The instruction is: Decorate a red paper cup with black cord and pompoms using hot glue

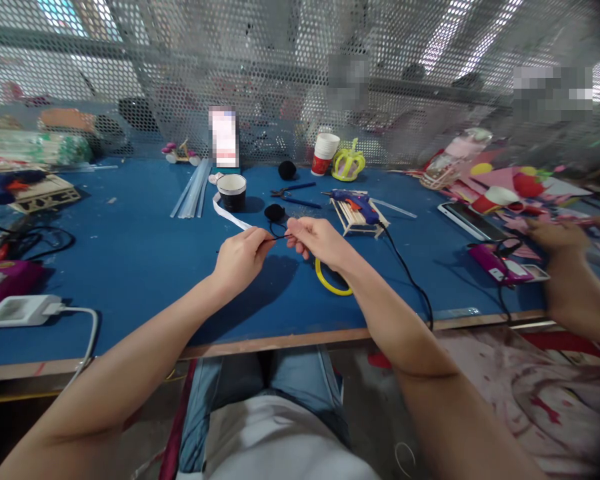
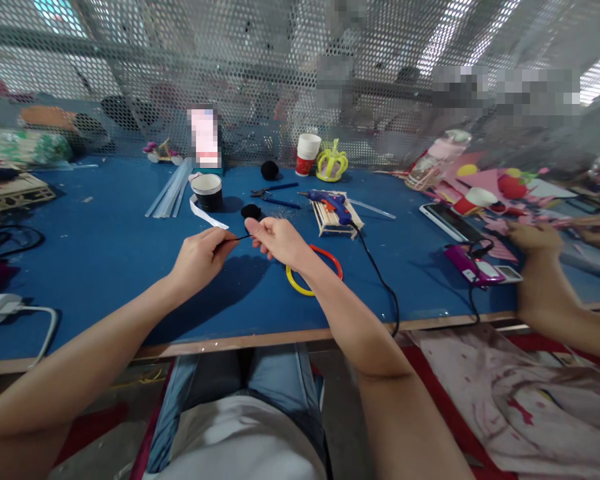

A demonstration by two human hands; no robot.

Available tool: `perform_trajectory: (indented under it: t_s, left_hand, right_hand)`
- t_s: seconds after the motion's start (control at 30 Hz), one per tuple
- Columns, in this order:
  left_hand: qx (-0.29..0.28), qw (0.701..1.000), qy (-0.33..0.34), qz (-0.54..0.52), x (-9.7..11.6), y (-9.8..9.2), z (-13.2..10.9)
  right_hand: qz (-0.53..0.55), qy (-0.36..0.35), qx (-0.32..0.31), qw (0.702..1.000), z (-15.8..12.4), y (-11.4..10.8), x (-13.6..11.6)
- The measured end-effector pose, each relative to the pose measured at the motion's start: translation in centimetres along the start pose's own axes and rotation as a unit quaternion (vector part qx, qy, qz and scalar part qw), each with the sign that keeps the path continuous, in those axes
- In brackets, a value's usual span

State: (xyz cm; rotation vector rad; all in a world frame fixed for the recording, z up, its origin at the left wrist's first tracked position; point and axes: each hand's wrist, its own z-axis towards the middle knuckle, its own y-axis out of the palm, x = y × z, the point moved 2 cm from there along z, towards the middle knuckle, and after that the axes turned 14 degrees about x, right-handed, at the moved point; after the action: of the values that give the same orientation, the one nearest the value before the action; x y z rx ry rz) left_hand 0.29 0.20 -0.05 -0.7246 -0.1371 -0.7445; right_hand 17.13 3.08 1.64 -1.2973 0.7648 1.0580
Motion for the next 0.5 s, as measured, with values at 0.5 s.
perform_trajectory:
  t_s: [0.5]
  left_hand:
    - [0.000, 1.000, -0.011, 0.006, -0.13, 0.08, 0.03]
  right_hand:
    - [0.014, -0.052, -0.014, 0.998, 0.31, -0.29, 0.34]
